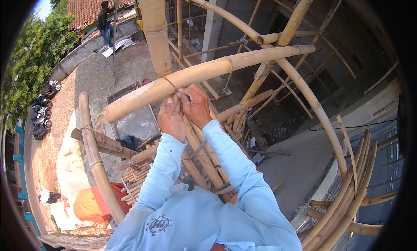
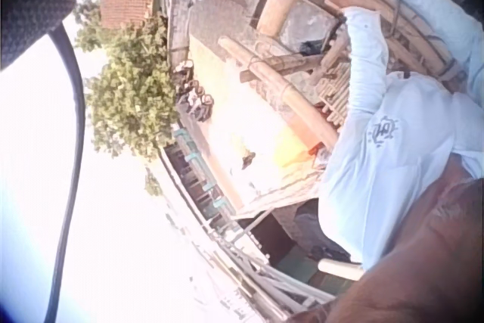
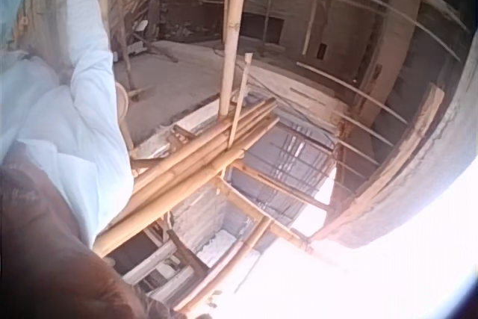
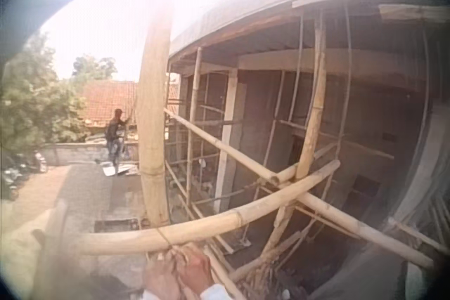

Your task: The person assembles a bamboo scaffolding structure by positioning bamboo poles and securing them with wire. They use a hammer to drive nails into the joints and a plier to twist and tighten the wire bindings. The work continues on an elevated platform with other workers visible below.

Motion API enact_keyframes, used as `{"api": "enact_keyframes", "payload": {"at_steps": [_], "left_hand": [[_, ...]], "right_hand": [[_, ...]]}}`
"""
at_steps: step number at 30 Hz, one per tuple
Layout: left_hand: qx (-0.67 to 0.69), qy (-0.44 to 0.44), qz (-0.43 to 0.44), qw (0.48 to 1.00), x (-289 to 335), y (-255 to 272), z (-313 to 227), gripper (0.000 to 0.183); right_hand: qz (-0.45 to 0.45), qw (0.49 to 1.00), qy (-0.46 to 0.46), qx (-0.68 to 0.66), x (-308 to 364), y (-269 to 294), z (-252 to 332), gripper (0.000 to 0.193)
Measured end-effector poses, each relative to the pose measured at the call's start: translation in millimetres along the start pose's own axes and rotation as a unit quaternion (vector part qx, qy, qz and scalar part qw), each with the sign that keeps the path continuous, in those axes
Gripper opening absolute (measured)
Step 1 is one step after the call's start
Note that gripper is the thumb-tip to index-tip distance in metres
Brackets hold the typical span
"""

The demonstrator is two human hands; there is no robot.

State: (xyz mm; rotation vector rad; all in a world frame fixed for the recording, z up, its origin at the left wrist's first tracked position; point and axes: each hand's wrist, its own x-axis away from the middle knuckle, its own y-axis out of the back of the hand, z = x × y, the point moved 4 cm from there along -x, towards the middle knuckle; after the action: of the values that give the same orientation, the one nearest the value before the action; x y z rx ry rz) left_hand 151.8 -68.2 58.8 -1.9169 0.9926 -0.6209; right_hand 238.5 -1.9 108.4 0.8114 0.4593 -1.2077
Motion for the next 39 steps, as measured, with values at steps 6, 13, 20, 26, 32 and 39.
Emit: {"api": "enact_keyframes", "payload": {"at_steps": [6, 13, 20, 26, 32, 39], "left_hand": [[0.043, 0.1, -0.009, 0.994, -3, 4, -3, 0.037], [0.04, 0.07, 0.041, 0.996, -7, -11, -3, 0.029], [-0.244, -0.194, -0.056, 0.949, 1, -6, -7, 0.022], [-0.441, -0.326, -0.069, 0.833, -11, 6, -2, 0.021], [-0.395, -0.298, -0.032, 0.868, 5, -14, -4, 0.02], [-0.334, -0.287, -0.029, 0.897, 4, 3, -6, 0.02]], "right_hand": [[0.004, 0.996, -0.059, -0.071, -1, -7, 1, 0.019], [0.005, 1.0, 0.021, 0.02, -1, -6, 9, 0.023], [0.024, 0.991, 0.106, 0.073, -3, -1, 7, 0.031], [0.051, 0.978, 0.132, 0.151, 0, -10, 11, 0.028], [0.135, 0.962, 0.138, 0.195, -4, 6, 19, 0.025], [0.148, 0.97, 0.11, 0.16, -12, -6, 28, 0.015]]}}
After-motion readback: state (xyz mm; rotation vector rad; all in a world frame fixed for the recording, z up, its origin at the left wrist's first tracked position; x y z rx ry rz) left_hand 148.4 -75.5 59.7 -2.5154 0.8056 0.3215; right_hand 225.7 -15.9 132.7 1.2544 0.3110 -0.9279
